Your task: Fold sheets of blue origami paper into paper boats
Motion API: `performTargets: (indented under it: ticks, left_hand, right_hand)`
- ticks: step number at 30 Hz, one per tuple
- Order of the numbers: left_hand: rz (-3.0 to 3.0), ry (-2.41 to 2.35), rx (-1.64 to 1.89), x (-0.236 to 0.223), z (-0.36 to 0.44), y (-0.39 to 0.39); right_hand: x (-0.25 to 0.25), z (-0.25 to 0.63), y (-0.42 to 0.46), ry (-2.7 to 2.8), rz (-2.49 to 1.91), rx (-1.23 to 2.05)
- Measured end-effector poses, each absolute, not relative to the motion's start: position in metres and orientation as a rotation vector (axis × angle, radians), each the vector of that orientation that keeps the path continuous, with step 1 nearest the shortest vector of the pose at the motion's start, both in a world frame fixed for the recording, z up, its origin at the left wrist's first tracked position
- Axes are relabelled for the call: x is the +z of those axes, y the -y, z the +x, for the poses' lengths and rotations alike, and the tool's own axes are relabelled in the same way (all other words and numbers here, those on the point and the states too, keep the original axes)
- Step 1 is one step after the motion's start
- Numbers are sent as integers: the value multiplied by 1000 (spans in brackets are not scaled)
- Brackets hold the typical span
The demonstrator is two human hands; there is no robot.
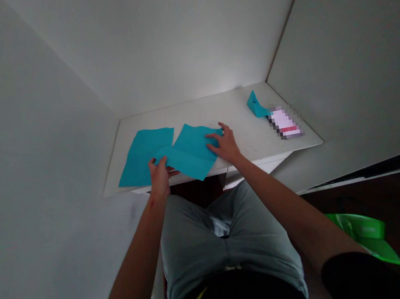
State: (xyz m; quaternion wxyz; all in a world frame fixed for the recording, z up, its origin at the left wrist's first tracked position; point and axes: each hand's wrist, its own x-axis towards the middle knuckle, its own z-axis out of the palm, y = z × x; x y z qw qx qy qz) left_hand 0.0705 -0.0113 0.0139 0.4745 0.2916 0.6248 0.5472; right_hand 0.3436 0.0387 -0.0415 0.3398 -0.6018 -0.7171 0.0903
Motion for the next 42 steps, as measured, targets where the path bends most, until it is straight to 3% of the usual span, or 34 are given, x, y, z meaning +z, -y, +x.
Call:
performTargets:
  ticks: [7,12,18,26,33,42]
  left_hand:
    - [1385,-1832,1246,10,26,1]
    - [1479,-1479,872,17,19,-5]
    - [1401,-1180,917,25,28,-8]
    - [1862,-1090,630,19,-8,-16]
    - [2201,-1212,704,-2,17,-34]
    - [1806,-1521,966,-31,47,-35]
  right_hand:
    - [-30,339,-36,2160,-1576,292]
    - [-32,342,-41,2117,-1569,299]
    - [-32,345,-42,2046,-1574,357]
    - [-28,345,-42,2060,-1545,431]
    - [-28,347,-43,1965,-1506,529]
    - [-34,355,-44,1496,-1297,802]
